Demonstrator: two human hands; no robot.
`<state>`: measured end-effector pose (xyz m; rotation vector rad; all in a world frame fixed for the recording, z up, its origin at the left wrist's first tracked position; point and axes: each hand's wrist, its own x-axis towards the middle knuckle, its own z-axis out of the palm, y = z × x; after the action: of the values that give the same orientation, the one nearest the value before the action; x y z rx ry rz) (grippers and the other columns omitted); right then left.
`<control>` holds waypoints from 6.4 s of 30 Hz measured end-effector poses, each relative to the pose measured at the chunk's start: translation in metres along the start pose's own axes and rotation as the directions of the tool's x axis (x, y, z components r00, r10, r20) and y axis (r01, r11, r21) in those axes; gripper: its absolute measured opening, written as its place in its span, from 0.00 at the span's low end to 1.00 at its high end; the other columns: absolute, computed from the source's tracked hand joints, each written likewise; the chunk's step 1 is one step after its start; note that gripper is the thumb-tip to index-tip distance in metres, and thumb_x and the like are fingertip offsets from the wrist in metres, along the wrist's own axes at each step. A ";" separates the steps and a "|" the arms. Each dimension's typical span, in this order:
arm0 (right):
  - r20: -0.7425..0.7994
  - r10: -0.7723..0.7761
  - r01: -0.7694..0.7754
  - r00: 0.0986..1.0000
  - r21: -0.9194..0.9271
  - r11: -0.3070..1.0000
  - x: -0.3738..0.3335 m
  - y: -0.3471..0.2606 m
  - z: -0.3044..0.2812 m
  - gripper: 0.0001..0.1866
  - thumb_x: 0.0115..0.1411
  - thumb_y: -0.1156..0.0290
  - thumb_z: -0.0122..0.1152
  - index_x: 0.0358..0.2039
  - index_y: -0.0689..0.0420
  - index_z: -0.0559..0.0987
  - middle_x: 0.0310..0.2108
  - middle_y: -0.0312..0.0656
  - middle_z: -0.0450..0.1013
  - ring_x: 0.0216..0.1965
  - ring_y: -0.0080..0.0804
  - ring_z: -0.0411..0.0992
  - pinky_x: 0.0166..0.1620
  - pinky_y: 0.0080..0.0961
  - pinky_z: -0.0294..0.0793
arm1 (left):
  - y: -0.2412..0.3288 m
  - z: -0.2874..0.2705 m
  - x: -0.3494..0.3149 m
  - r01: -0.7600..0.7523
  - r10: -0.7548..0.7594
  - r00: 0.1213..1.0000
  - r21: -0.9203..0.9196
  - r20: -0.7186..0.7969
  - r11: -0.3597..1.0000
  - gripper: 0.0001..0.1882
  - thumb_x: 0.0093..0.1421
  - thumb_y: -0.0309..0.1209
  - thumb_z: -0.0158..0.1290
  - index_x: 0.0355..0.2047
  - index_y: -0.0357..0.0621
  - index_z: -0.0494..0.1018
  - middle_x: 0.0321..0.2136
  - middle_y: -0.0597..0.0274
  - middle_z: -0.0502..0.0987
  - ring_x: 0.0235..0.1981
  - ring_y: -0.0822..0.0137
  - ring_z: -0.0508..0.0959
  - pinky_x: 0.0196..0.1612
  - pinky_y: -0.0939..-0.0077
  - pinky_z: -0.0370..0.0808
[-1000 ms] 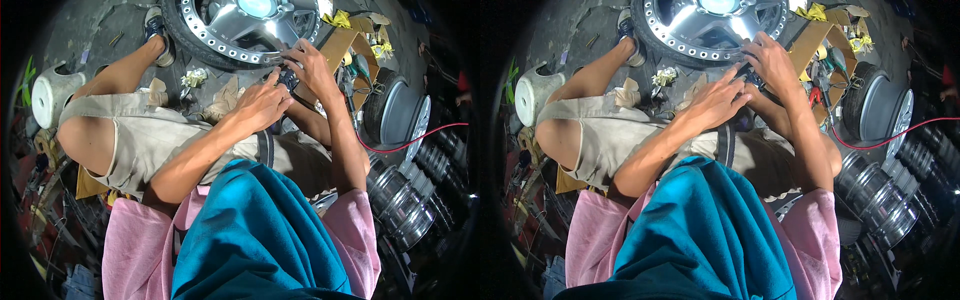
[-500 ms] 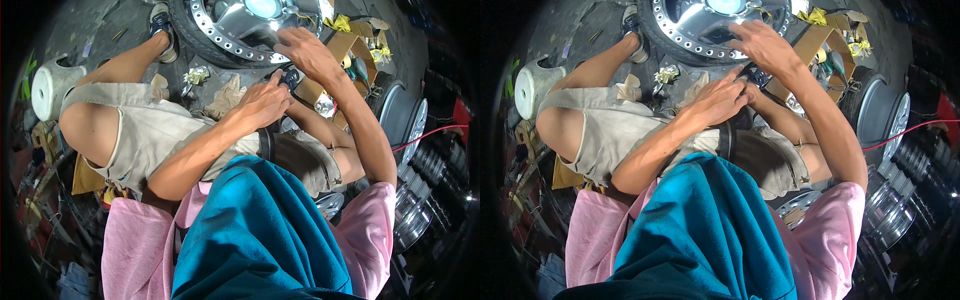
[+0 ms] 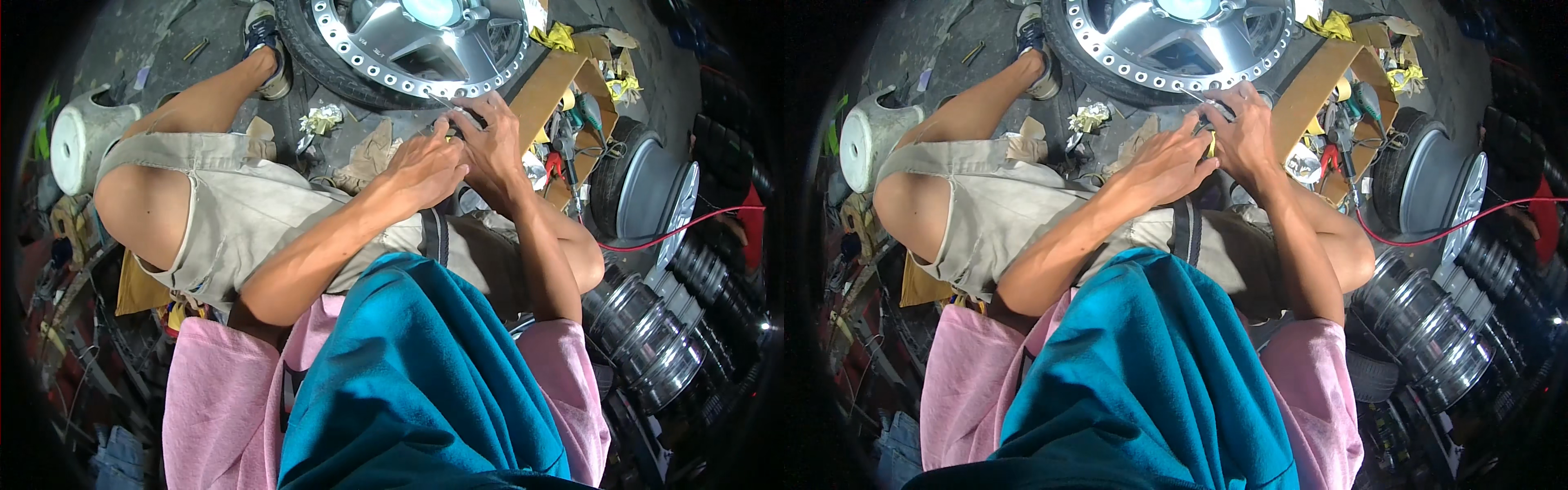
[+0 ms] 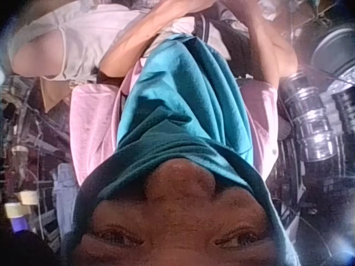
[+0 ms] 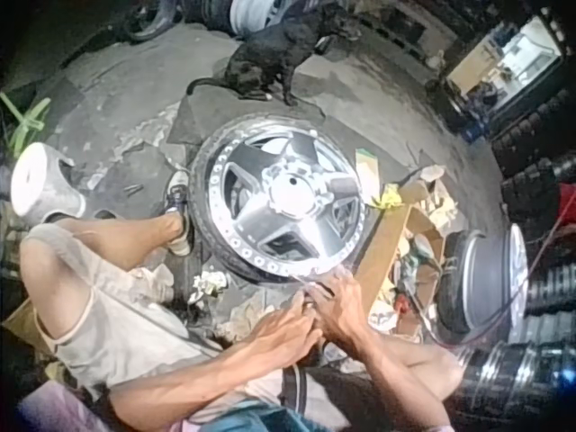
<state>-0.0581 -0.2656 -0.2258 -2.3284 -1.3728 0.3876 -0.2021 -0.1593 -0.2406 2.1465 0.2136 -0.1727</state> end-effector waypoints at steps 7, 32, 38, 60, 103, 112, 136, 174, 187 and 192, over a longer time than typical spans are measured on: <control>0.079 -0.181 0.188 0.980 -0.094 0.978 0.014 0.007 -0.014 0.14 0.51 0.73 0.65 0.40 0.60 0.85 0.45 0.44 0.78 0.47 0.47 0.72 0.49 0.42 0.76 | 0.006 -0.009 0.000 0.030 -0.029 0.999 -0.029 0.029 0.999 0.19 0.68 0.41 0.54 0.49 0.36 0.74 0.65 0.27 0.63 0.44 0.32 0.81 0.49 0.44 0.78; 0.292 -0.611 0.677 0.735 -0.342 0.651 0.097 -0.004 -0.056 0.11 0.59 0.73 0.61 0.41 0.56 0.84 0.51 0.37 0.75 0.48 0.39 0.77 0.52 0.37 0.76 | 0.007 -0.014 -0.002 -0.016 0.014 0.998 -0.035 -0.053 0.999 0.20 0.67 0.39 0.56 0.52 0.39 0.76 0.62 0.29 0.68 0.44 0.33 0.80 0.50 0.48 0.79; 0.108 0.130 -0.159 0.986 0.319 0.934 0.007 0.025 -0.060 0.11 0.66 0.68 0.65 0.44 0.60 0.84 0.36 0.39 0.78 0.34 0.26 0.76 0.35 0.27 0.74 | -0.011 -0.022 0.014 0.167 -0.264 0.953 -0.467 -0.149 0.868 0.25 0.63 0.46 0.64 0.47 0.36 0.77 0.41 0.51 0.81 0.33 0.60 0.83 0.41 0.68 0.81; 0.010 0.233 -0.225 0.972 0.309 0.924 -0.027 -0.015 0.009 0.11 0.67 0.67 0.64 0.46 0.60 0.79 0.37 0.51 0.76 0.39 0.46 0.78 0.44 0.39 0.77 | -0.048 -0.061 -0.002 0.042 -0.247 0.844 -0.400 -0.477 0.915 0.12 0.65 0.37 0.58 0.36 0.40 0.82 0.22 0.59 0.81 0.30 0.62 0.83 0.39 0.65 0.78; -0.046 -0.155 0.146 0.987 -0.151 0.978 0.019 -0.006 0.012 0.14 0.61 0.72 0.66 0.48 0.53 0.83 0.43 0.47 0.72 0.46 0.49 0.74 0.51 0.44 0.73 | -0.016 -0.049 -0.013 0.106 -0.106 0.994 -0.001 -0.001 0.994 0.23 0.67 0.45 0.56 0.51 0.40 0.80 0.72 0.36 0.57 0.59 0.39 0.76 0.62 0.53 0.72; 0.174 -0.419 0.452 0.891 -0.263 0.853 0.070 0.009 -0.020 0.19 0.56 0.73 0.66 0.50 0.51 0.83 0.51 0.50 0.73 0.57 0.49 0.71 0.59 0.43 0.69 | -0.013 -0.043 -0.009 0.086 -0.093 0.989 -0.064 -0.116 0.994 0.20 0.66 0.44 0.56 0.48 0.41 0.80 0.72 0.36 0.55 0.52 0.38 0.80 0.57 0.51 0.76; 0.613 -0.545 0.818 0.573 -0.382 0.430 0.133 -0.056 -0.033 0.10 0.56 0.72 0.60 0.38 0.51 0.85 0.52 0.39 0.73 0.55 0.33 0.73 0.58 0.32 0.69 | -0.006 -0.046 -0.013 0.072 -0.105 0.976 -0.175 -0.191 0.982 0.20 0.64 0.36 0.58 0.52 0.39 0.77 0.57 0.29 0.68 0.42 0.31 0.81 0.48 0.45 0.79; 0.482 -0.622 0.783 0.617 -0.297 0.546 0.146 -0.053 -0.025 0.11 0.59 0.71 0.65 0.43 0.52 0.84 0.47 0.42 0.73 0.49 0.43 0.74 0.53 0.40 0.74 | -0.007 -0.047 -0.011 0.139 -0.182 0.946 -0.174 -0.268 0.975 0.20 0.63 0.39 0.59 0.49 0.38 0.76 0.66 0.22 0.57 0.38 0.28 0.81 0.45 0.44 0.80; 0.564 -0.483 0.706 0.670 -0.282 0.650 0.167 -0.062 -0.019 0.13 0.53 0.73 0.67 0.40 0.56 0.84 0.45 0.43 0.75 0.45 0.44 0.77 0.51 0.40 0.74 | -0.013 -0.044 -0.010 0.115 -0.153 0.956 -0.158 -0.252 0.981 0.21 0.63 0.39 0.59 0.52 0.39 0.76 0.66 0.19 0.55 0.43 0.25 0.80 0.47 0.44 0.80; 0.595 -0.537 0.801 0.598 -0.411 0.435 0.164 -0.079 -0.005 0.06 0.48 0.69 0.70 0.30 0.49 0.85 0.42 0.36 0.76 0.48 0.31 0.77 0.52 0.33 0.72 | -0.011 -0.045 -0.011 0.110 -0.146 0.955 -0.149 -0.259 0.983 0.19 0.63 0.39 0.60 0.51 0.41 0.76 0.66 0.23 0.58 0.42 0.27 0.81 0.47 0.45 0.80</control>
<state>-0.0380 -0.0883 -0.1891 -1.8641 -2.9095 0.0808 -0.2131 -0.1170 -0.2229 2.0183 0.5094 0.0588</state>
